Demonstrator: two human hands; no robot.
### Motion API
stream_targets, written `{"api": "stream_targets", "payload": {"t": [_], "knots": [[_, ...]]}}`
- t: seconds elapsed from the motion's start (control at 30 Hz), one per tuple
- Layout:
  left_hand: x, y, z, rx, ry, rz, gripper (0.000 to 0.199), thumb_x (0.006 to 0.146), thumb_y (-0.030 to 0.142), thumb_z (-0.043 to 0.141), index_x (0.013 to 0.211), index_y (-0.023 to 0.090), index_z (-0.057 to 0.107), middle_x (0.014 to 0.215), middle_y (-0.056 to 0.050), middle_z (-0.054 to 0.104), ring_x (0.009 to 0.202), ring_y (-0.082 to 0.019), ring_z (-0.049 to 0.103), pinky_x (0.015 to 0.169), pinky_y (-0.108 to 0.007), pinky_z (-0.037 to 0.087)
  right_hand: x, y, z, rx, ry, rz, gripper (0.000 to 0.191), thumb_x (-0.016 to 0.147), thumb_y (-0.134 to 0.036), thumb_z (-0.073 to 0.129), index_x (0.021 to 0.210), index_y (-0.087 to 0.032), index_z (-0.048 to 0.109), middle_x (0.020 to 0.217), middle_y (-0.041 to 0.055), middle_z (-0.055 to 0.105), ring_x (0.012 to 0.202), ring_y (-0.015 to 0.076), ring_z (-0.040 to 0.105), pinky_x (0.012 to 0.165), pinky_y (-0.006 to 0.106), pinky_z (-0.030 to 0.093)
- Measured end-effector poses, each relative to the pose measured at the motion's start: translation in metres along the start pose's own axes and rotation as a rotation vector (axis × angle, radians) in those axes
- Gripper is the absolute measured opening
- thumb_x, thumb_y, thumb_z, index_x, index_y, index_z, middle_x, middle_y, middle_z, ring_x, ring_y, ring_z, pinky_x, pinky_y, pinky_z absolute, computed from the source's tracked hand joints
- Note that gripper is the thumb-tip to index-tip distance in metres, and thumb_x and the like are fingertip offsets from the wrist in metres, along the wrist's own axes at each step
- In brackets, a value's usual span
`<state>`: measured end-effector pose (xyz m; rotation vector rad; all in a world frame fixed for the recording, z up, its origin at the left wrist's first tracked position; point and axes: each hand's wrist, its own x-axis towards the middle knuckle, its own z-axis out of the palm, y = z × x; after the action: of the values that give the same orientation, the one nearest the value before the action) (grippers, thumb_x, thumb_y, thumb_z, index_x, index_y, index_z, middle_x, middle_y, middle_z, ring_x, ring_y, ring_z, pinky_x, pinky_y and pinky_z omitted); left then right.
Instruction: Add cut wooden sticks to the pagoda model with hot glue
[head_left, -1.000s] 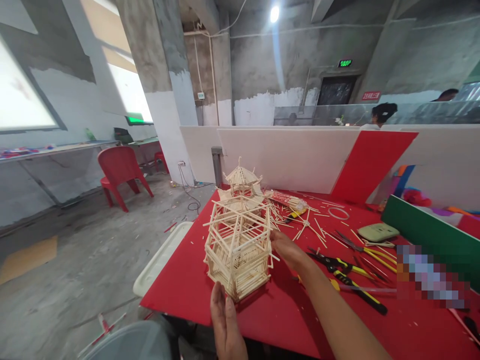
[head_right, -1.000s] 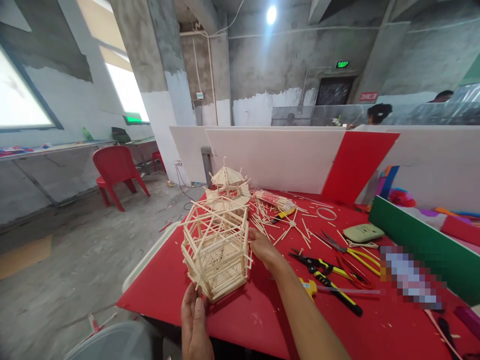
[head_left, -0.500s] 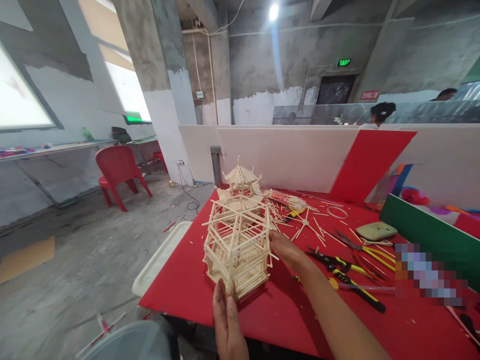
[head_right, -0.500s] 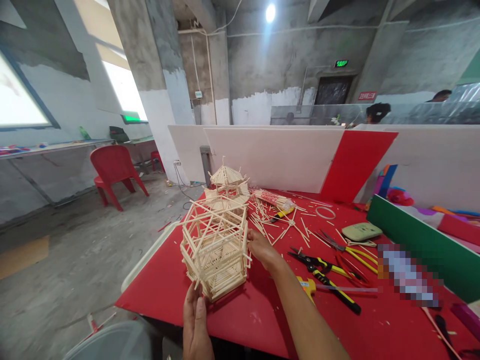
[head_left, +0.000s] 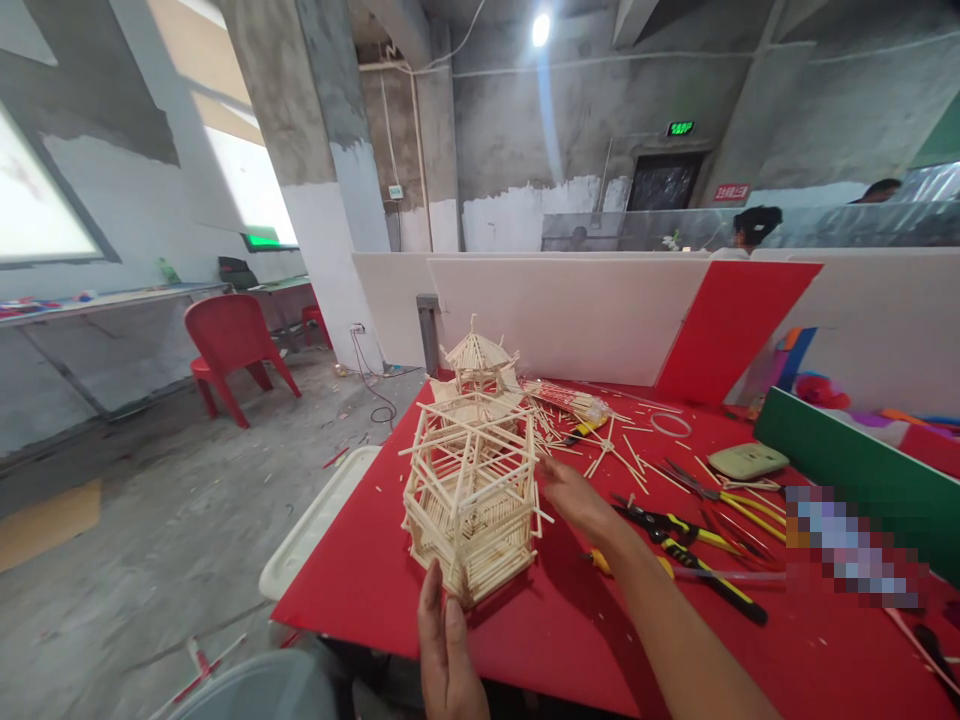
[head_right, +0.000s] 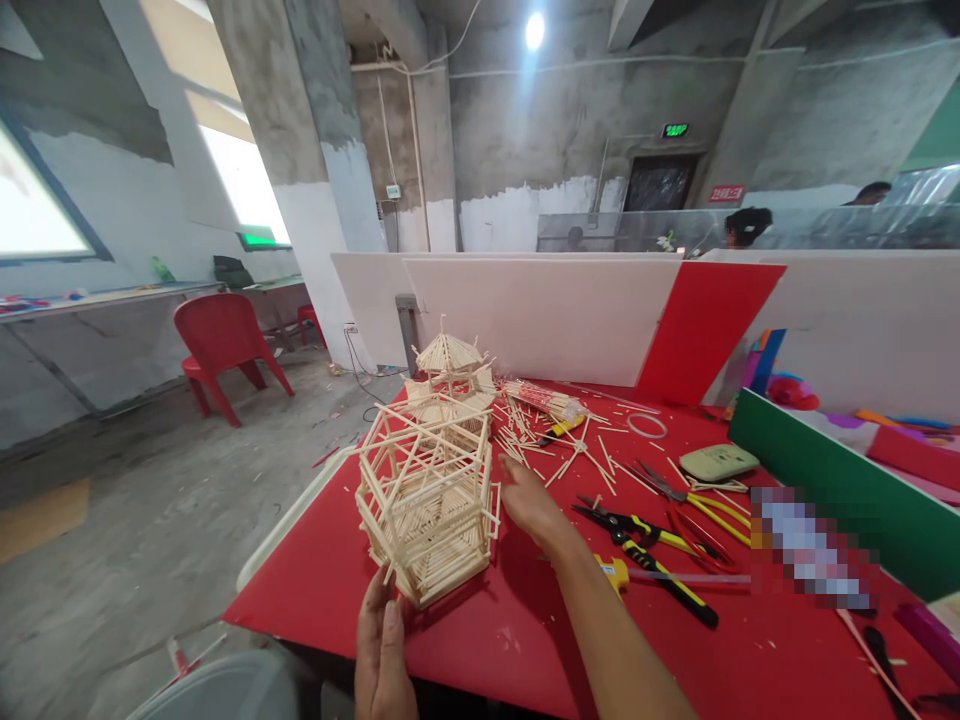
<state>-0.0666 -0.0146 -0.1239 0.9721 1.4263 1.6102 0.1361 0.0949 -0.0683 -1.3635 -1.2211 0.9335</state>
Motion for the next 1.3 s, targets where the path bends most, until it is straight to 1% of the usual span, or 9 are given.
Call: {"api": "stream_targets", "payload": {"t": [0.1, 0.2, 0.3, 0.37, 0.43, 0.6, 0.77, 1.07, 1.3], "knots": [[0.008, 0.007, -0.010, -0.001, 0.040, 0.107, 0.047, 0.094, 0.051, 0.055, 0.128, 0.020, 0.061, 0.134, -0.010, 0.063, 0.125, -0.025, 0.059, 0.099, -0.031, 0.050, -0.014, -0.011, -0.012, -0.074, 0.106, 0.011, 0.065, 0.062, -0.016, 0.051, 0.126, -0.020, 0.064, 0.141, 0.0101, 0.060, 0.136, 0.0267, 0.049, 0.119, 0.049, 0.030], [0.019, 0.028, -0.019, 0.076, 0.160, 0.377, 0.028, 0.090, 0.044, 0.063, 0.102, 0.018, 0.068, 0.103, -0.007, 0.070, 0.099, -0.020, 0.066, 0.088, -0.028, 0.052, -0.035, -0.037, -0.016, -0.192, 0.232, -0.089, 0.055, 0.071, -0.021, 0.052, 0.125, -0.021, 0.066, 0.137, 0.0072, 0.063, 0.133, 0.0250, 0.053, 0.119, 0.047, 0.032], [0.030, 0.056, -0.024, 0.177, 0.118, 0.680, 0.011, 0.090, 0.027, 0.065, 0.097, 0.020, 0.068, 0.091, -0.002, 0.068, 0.085, -0.015, 0.064, 0.082, -0.025, 0.051, -0.056, -0.071, -0.013, -0.315, 0.321, -0.243, 0.040, 0.081, -0.027, 0.052, 0.117, -0.023, 0.070, 0.125, 0.0057, 0.070, 0.120, 0.0250, 0.062, 0.108, 0.046, 0.045], [0.037, 0.074, -0.024, 0.243, 0.050, 0.829, 0.015, 0.089, 0.021, 0.066, 0.104, 0.020, 0.067, 0.089, -0.001, 0.067, 0.080, -0.013, 0.063, 0.080, -0.025, 0.052, -0.067, -0.090, -0.009, -0.362, 0.340, -0.352, 0.033, 0.086, -0.027, 0.052, 0.113, -0.024, 0.071, 0.120, 0.0050, 0.072, 0.115, 0.0239, 0.065, 0.103, 0.043, 0.049], [0.044, 0.089, -0.021, 0.330, -0.008, 0.911, 0.025, 0.088, 0.020, 0.069, 0.112, 0.019, 0.065, 0.086, -0.001, 0.066, 0.075, -0.013, 0.062, 0.076, -0.025, 0.052, -0.075, -0.102, -0.004, -0.404, 0.352, -0.470, 0.029, 0.089, -0.026, 0.052, 0.111, -0.024, 0.072, 0.116, 0.0042, 0.073, 0.111, 0.0218, 0.066, 0.100, 0.040, 0.051], [0.056, 0.112, -0.009, 0.392, -0.063, 1.018, 0.028, 0.087, 0.021, 0.071, 0.114, 0.017, 0.063, 0.083, -0.001, 0.065, 0.073, -0.013, 0.061, 0.068, -0.025, 0.052, -0.086, -0.114, 0.009, -0.497, 0.329, -0.721, 0.026, 0.093, -0.019, 0.054, 0.113, -0.024, 0.069, 0.111, 0.0041, 0.073, 0.106, 0.0189, 0.066, 0.095, 0.037, 0.053], [0.057, 0.119, -0.002, 0.378, -0.094, 1.070, 0.025, 0.087, 0.014, 0.070, 0.112, 0.018, 0.064, 0.089, -0.004, 0.068, 0.077, -0.014, 0.064, 0.070, -0.025, 0.054, -0.087, -0.116, 0.022, -0.618, 0.285, -0.878, 0.033, 0.091, -0.011, 0.054, 0.118, -0.026, 0.067, 0.113, 0.0041, 0.072, 0.110, 0.0209, 0.063, 0.098, 0.043, 0.051], [0.059, 0.117, 0.000, 0.357, -0.054, 1.169, 0.023, 0.085, 0.003, 0.069, 0.104, 0.016, 0.065, 0.088, -0.004, 0.067, 0.081, -0.014, 0.064, 0.075, -0.026, 0.053, -0.084, -0.109, 0.030, -0.749, 0.215, -0.914, 0.041, 0.091, -0.008, 0.054, 0.128, -0.024, 0.061, 0.122, 0.0037, 0.069, 0.118, 0.0223, 0.057, 0.103, 0.046, 0.046], [0.062, 0.121, 0.000, 0.478, -0.064, 1.187, 0.012, 0.089, 0.012, 0.067, 0.099, 0.016, 0.062, 0.081, -0.004, 0.066, 0.075, -0.017, 0.062, 0.069, -0.029, 0.049, -0.084, -0.110, 0.032, -0.754, 0.202, -0.906, 0.044, 0.090, -0.007, 0.053, 0.129, -0.026, 0.061, 0.123, 0.0040, 0.069, 0.117, 0.0240, 0.057, 0.101, 0.048, 0.047]]}}
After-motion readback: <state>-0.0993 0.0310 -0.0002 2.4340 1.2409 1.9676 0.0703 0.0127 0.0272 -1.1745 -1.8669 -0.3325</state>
